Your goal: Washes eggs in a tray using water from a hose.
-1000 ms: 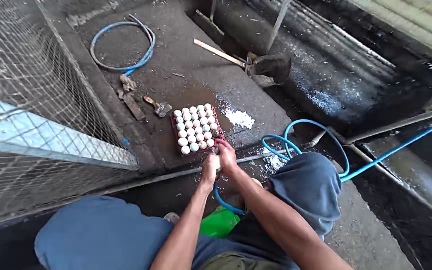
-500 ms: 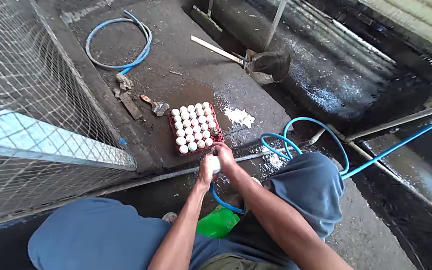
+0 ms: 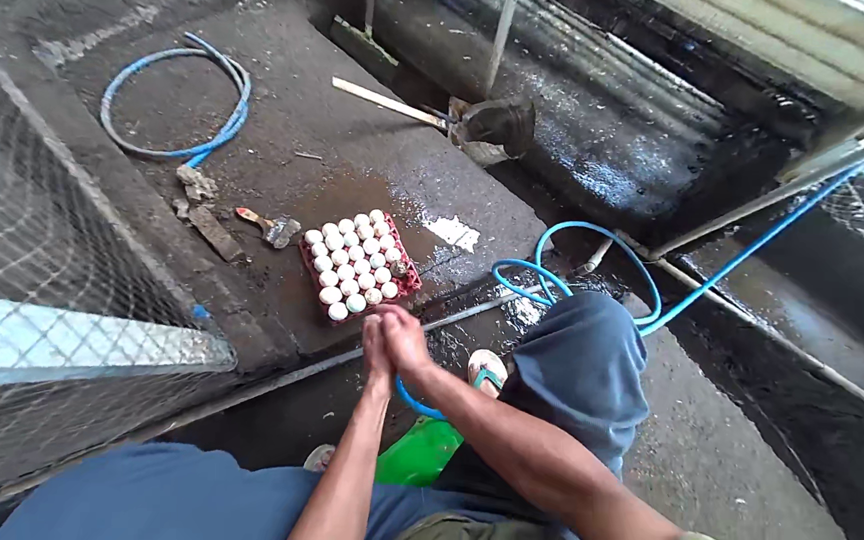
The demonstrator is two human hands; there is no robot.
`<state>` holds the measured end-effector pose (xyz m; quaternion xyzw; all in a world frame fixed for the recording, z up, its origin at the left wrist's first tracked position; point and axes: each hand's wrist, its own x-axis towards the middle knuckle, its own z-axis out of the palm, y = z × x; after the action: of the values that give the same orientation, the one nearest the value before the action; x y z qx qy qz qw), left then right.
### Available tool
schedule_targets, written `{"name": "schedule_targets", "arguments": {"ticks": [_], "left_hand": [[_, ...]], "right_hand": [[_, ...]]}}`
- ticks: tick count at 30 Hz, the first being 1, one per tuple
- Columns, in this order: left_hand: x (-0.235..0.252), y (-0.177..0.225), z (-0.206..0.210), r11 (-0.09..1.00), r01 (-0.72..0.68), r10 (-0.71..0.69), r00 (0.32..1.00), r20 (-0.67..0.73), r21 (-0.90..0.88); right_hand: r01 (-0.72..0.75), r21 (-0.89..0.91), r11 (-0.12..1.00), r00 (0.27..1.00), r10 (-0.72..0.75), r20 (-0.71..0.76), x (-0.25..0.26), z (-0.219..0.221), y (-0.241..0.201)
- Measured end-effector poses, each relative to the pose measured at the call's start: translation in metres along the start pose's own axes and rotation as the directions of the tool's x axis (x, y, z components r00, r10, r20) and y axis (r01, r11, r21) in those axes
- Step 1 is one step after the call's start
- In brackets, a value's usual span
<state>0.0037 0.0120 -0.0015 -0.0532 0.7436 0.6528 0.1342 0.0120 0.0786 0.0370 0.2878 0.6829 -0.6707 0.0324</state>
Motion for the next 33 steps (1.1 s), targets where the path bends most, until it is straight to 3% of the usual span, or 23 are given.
{"name": "schedule_targets", "arguments": {"ticks": [2, 4, 6, 8, 11, 13, 15, 17, 19, 21, 22, 24, 26, 28, 32, 33], "left_hand": [[-0.004, 0.004, -0.003, 0.997, 0.072, -0.072, 0.997, 0.040, -0.015], [-0.013, 0.019, 0.003, 0.989, 0.144, -0.146, 0.988, 0.047, 0.041], [-0.017, 0.025, 0.006, 0.993, 0.106, -0.105, 0.994, -0.008, 0.053], [-0.013, 0.018, 0.006, 0.999, 0.032, -0.030, 0.998, -0.046, 0.042], [-0.013, 0.021, 0.003, 0.990, 0.119, -0.122, 0.992, 0.044, 0.076], [-0.014, 0.025, 0.006, 0.988, 0.123, -0.125, 0.992, 0.017, 0.089], [-0.012, 0.027, 0.006, 0.993, 0.064, -0.061, 0.998, -0.033, 0.097], [-0.011, 0.021, 0.002, 0.993, 0.056, -0.058, 0.998, 0.019, 0.108], [-0.009, 0.022, -0.003, 0.989, 0.123, -0.134, 0.982, 0.136, 0.087], [-0.009, 0.020, -0.005, 0.985, 0.171, -0.174, 0.962, 0.209, 0.030], [-0.008, 0.018, -0.005, 0.985, 0.171, -0.165, 0.958, 0.234, -0.007], [-0.009, 0.017, -0.001, 0.988, 0.143, -0.130, 0.976, 0.175, -0.063], [-0.010, 0.021, -0.001, 0.992, 0.106, -0.096, 0.985, 0.145, -0.066], [-0.013, 0.025, -0.001, 0.993, 0.084, -0.072, 0.988, 0.139, -0.086], [-0.014, 0.025, 0.000, 0.994, 0.099, -0.105, 0.984, 0.144, 0.047], [-0.013, 0.025, 0.001, 0.995, 0.092, -0.096, 0.989, 0.115, 0.037]], "right_hand": [[0.024, -0.029, 0.999, 1.000, -0.023, 0.006, 0.000, -0.001, 0.001], [-0.084, 0.076, 0.994, 0.996, 0.085, -0.015, 0.019, -0.008, 0.002], [-0.122, 0.123, 0.985, 0.992, 0.124, -0.012, 0.015, -0.006, 0.000], [-0.027, 0.050, 0.998, 0.999, 0.028, -0.017, -0.004, 0.000, 0.000], [-0.069, 0.069, 0.995, 0.997, 0.071, -0.033, 0.009, -0.007, 0.003], [-0.128, 0.104, 0.986, 0.990, 0.133, -0.040, 0.011, -0.007, 0.002], [-0.028, 0.020, 0.999, 0.998, 0.029, -0.053, -0.008, -0.001, -0.002], [0.014, -0.009, 1.000, 0.997, -0.014, -0.071, -0.010, -0.001, 0.002], [-0.148, 0.094, 0.985, 0.989, 0.150, -0.015, 0.010, -0.010, -0.001], [-0.361, 0.273, 0.892, 0.933, 0.347, 0.097, 0.023, -0.016, -0.004], [-0.397, 0.336, 0.854, 0.917, 0.379, 0.123, 0.025, -0.017, -0.003], [-0.313, 0.376, 0.872, 0.948, 0.310, 0.070, 0.024, -0.015, 0.004], [-0.052, 0.156, 0.986, 0.998, 0.059, -0.038, 0.013, -0.011, 0.006], [0.128, -0.019, 0.992, 0.990, -0.129, -0.062, 0.005, -0.007, 0.006], [-0.117, 0.170, 0.979, 0.991, 0.125, -0.040, 0.020, -0.010, 0.004], [-0.110, 0.155, 0.982, 0.992, 0.118, -0.045, 0.014, -0.008, 0.003]]}}
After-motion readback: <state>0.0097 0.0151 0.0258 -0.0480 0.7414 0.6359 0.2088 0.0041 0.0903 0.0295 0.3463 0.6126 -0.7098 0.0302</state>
